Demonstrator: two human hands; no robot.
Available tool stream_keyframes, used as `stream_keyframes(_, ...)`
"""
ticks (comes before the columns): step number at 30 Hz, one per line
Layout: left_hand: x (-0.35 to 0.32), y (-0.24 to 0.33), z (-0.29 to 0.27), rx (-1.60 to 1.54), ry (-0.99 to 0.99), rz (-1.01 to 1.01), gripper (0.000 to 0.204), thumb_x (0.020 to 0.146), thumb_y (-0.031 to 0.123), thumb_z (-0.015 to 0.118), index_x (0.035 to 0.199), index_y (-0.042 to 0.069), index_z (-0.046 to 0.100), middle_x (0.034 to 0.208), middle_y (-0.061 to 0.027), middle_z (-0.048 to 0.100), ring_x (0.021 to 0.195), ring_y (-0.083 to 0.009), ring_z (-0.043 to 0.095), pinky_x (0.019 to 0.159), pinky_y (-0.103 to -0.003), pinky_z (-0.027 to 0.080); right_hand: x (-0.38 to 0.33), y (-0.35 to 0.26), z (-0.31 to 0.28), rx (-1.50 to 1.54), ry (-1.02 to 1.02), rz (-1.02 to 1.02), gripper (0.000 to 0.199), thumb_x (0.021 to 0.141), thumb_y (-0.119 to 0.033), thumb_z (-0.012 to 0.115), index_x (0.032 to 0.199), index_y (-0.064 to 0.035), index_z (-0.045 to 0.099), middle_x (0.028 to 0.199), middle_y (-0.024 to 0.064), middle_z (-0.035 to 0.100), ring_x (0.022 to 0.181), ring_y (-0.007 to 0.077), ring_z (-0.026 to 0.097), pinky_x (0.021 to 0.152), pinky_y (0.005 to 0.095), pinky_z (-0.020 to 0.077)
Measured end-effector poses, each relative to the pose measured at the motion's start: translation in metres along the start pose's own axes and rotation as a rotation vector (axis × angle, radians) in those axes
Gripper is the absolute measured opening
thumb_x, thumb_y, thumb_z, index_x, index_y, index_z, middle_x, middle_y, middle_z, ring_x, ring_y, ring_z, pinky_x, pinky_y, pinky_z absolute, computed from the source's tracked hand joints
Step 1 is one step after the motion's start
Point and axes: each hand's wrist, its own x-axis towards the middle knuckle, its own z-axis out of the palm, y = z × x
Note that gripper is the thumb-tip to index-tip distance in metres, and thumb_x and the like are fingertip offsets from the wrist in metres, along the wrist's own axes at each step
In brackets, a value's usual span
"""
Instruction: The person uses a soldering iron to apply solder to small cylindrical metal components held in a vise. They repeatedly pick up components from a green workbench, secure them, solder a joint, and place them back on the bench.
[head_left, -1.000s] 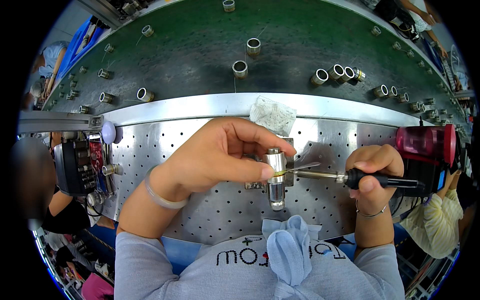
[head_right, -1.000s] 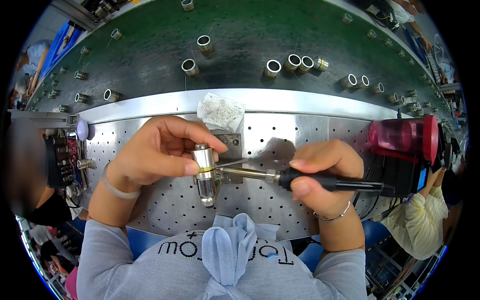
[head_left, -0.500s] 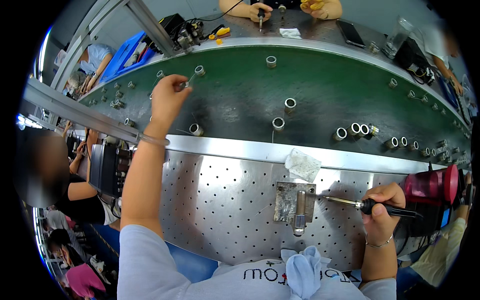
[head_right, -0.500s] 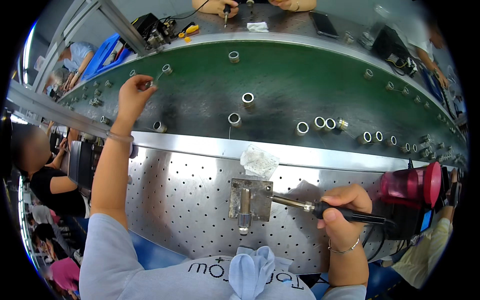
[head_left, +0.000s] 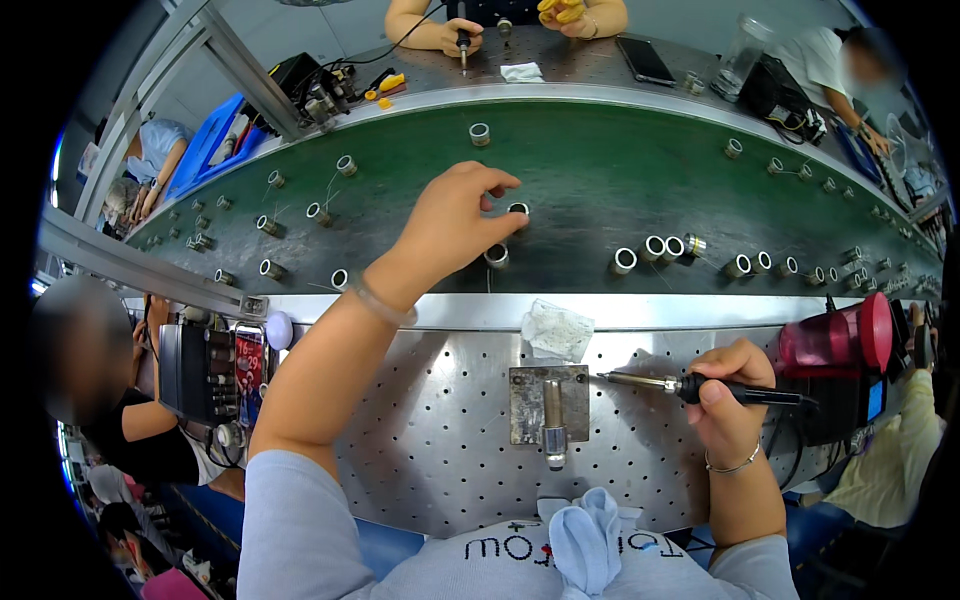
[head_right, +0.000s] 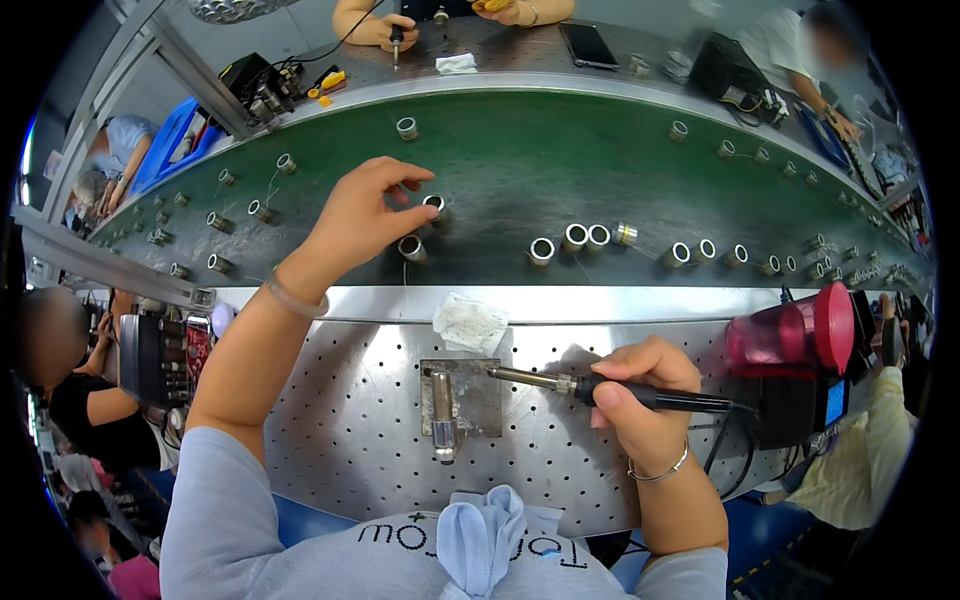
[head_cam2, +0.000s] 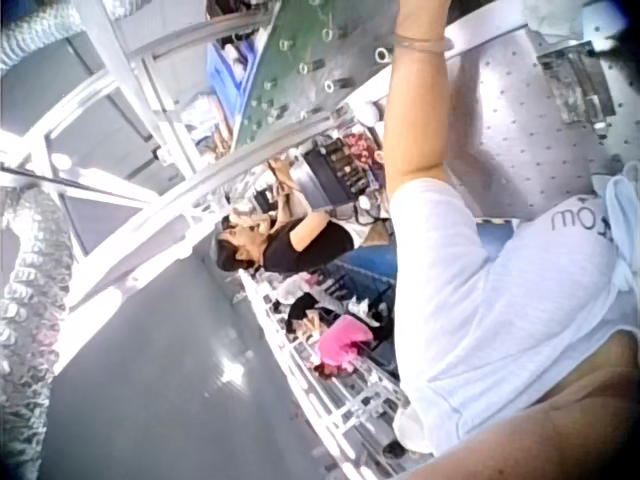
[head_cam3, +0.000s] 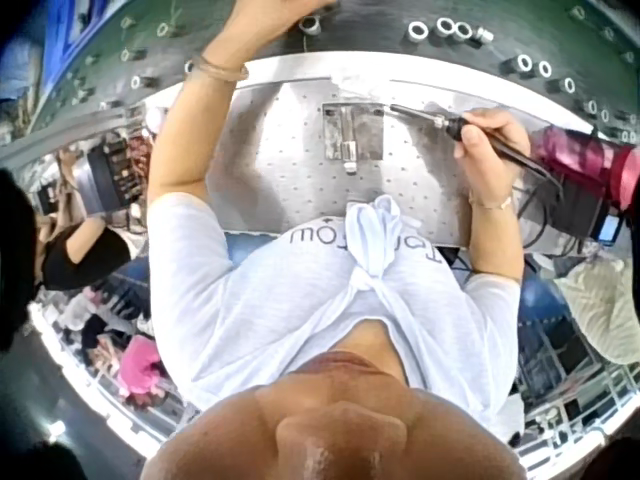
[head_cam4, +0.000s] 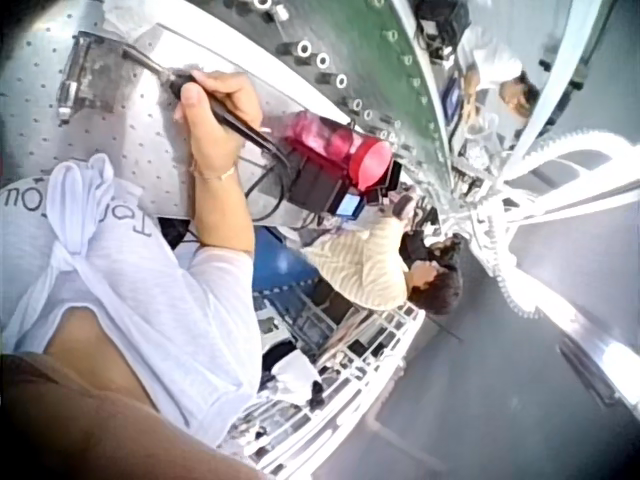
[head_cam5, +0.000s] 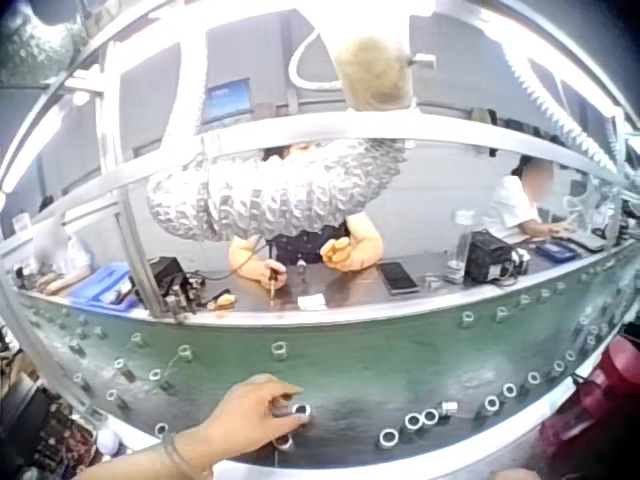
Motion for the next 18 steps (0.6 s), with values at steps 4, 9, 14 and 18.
stream_keyframes(4, 0.012, 0.003, 0.005, 0.128, -0.075, -0.040, 0.030, 0.071, 0.013, 0.072, 0.097, 0.000, 0.064, 0.087, -0.0083, 0.060, 0.072, -0.0149, 0.058, 0.066, -0.027, 0.048, 0.000, -0.001, -0.001, 0.039, -0.034, 0.028, 0.015, 0.074, -0.004, 0.068, 0.080, 0.0018, 0.056, 0.068, 0.0110, 0.059, 0.049, 0.0104, 0.055, 0.046, 0.0193, 0.0435)
stream_keyframes(9, -0.017, 0.040, -0.011, -0.713, -0.179, -0.183, 0.027, 0.072, 0.006, 0.071, 0.095, -0.004, 0.062, 0.091, -0.0119, 0.063, 0.080, -0.0171, 0.062, 0.072, -0.028, 0.049, 0.001, -0.001, -0.007, 0.030, -0.013, -0.005, 0.016, 0.074, -0.004, 0.069, 0.080, 0.0025, 0.056, 0.067, 0.0103, 0.059, 0.049, 0.0101, 0.055, 0.046, 0.0193, 0.0433)
stream_keyframes(14, -0.067, 0.055, -0.005, -1.207, -0.565, -0.446, 0.028, 0.070, -0.002, 0.069, 0.097, -0.006, 0.063, 0.095, -0.0174, 0.065, 0.089, -0.0219, 0.063, 0.082, -0.029, 0.048, -0.002, -0.001, -0.005, 0.024, -0.013, -0.016, 0.018, 0.073, -0.005, 0.070, 0.080, 0.0020, 0.054, 0.067, 0.0096, 0.059, 0.048, 0.0093, 0.055, 0.046, 0.0189, 0.0430)
stream_keyframes(18, -0.089, 0.051, 0.013, -1.411, -0.620, -0.393, 0.031, 0.069, 0.001, 0.070, 0.099, -0.005, 0.065, 0.097, -0.0181, 0.064, 0.092, -0.0231, 0.061, 0.084, -0.030, 0.047, -0.003, 0.005, -0.002, 0.024, -0.044, -0.034, 0.018, 0.073, -0.005, 0.070, 0.080, 0.0016, 0.054, 0.067, 0.0096, 0.059, 0.048, 0.0088, 0.054, 0.046, 0.0181, 0.0427)
